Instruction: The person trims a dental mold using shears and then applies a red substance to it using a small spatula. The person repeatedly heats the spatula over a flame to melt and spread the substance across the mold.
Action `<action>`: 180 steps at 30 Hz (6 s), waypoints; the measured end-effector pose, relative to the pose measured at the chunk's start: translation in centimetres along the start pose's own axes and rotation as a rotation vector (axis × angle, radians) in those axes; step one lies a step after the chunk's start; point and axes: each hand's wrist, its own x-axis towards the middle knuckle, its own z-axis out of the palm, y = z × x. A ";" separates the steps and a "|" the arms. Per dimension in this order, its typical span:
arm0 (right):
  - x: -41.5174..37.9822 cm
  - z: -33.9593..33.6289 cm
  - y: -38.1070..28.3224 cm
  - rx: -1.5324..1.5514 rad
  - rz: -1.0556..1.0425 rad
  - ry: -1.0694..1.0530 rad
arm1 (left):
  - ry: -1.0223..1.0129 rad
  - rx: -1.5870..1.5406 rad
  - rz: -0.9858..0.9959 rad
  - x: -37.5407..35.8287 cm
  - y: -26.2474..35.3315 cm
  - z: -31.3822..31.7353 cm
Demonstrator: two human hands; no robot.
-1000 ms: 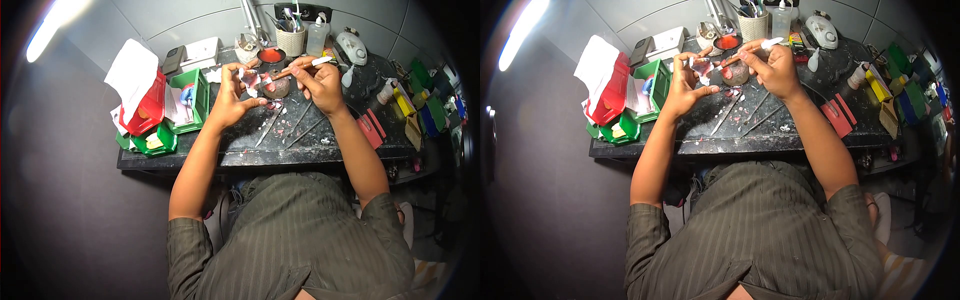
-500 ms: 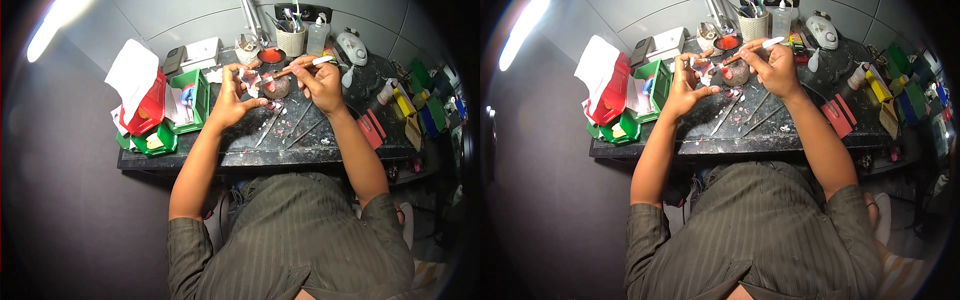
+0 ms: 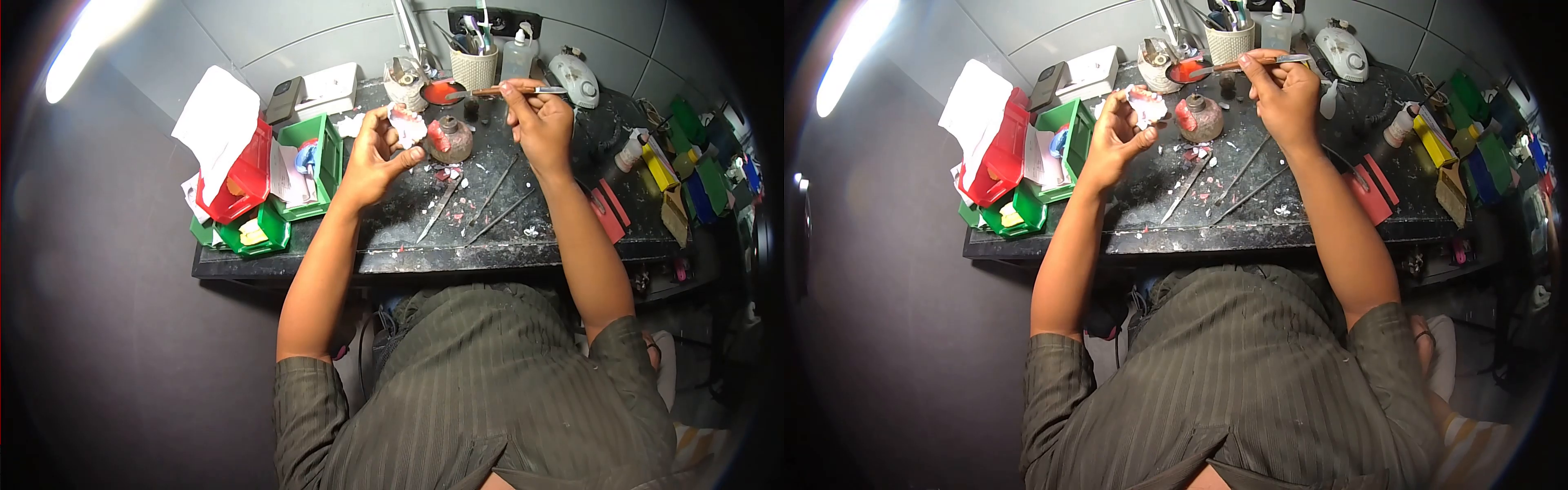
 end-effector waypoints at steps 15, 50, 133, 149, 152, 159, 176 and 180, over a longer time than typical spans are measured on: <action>-1.2 0.7 -1.4 0.117 0.054 -0.108 | -0.018 -0.116 -0.018 0.1 0.6 -0.2; -2.5 1.4 -1.8 0.098 -0.020 -0.313 | 0.007 -0.050 0.001 0.0 0.5 0.0; -1.8 0.7 -1.4 0.123 -0.067 -0.326 | -0.008 0.016 -0.004 0.1 0.3 -0.2; -1.5 0.5 -1.2 0.167 0.027 -0.231 | 0.025 -0.041 -0.077 0.2 -0.3 -0.8; -1.8 1.0 -0.9 0.163 -0.015 -0.276 | 0.028 -0.040 -0.089 0.1 -0.2 -0.9; -1.8 1.1 -1.2 0.161 -0.013 -0.302 | 0.040 -0.024 -0.120 0.1 -0.3 -0.9; -1.7 1.2 -0.5 0.168 0.013 -0.248 | -0.061 -0.052 -0.138 0.0 -0.5 -1.3; -1.5 1.1 -0.5 0.152 0.017 -0.195 | -0.066 -0.069 -0.141 0.1 -0.3 -1.2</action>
